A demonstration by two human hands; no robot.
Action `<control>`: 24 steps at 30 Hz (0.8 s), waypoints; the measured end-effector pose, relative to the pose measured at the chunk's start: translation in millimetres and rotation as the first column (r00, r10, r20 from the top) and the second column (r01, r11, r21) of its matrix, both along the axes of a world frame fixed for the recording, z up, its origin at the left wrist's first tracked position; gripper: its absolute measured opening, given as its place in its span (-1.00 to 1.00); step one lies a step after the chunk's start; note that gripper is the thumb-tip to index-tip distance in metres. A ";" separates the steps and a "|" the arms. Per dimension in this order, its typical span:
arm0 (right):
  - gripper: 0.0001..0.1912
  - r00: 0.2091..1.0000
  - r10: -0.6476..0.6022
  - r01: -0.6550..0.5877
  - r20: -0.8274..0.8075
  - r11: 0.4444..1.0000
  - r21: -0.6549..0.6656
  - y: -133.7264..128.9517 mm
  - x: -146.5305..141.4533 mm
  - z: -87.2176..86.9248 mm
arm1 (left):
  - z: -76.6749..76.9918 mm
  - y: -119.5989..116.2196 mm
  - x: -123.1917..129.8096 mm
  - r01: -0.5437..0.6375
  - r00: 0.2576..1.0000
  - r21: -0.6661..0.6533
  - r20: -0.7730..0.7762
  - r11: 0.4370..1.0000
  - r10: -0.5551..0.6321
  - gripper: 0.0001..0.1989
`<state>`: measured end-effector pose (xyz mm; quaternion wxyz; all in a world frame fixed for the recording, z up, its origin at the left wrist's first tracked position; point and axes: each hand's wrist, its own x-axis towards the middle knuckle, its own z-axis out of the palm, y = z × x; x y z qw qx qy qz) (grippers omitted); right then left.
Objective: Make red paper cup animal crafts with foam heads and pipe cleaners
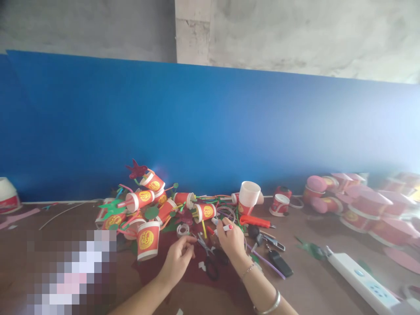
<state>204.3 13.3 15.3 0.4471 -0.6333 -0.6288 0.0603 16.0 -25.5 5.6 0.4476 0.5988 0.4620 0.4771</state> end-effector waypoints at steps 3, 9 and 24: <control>-0.69 0.997 -0.019 0.019 0.072 1.000 -0.005 0.0 0.7 -0.5 | -1.6 1.1 -0.1 0.000 1.000 -0.002 0.000 1.000 0.000 -0.84; -0.64 0.983 0.037 -0.036 0.177 0.999 -0.008 0.2 -0.2 -3.3 | -4.4 2.7 -0.1 0.004 1.000 0.004 -0.026 1.000 -0.004 -0.84; -0.69 0.959 0.270 -0.266 0.088 0.963 -0.054 -1.7 -0.5 -1.4 | -5.7 3.7 -0.1 0.028 0.996 -0.008 -0.081 1.000 -0.029 -0.81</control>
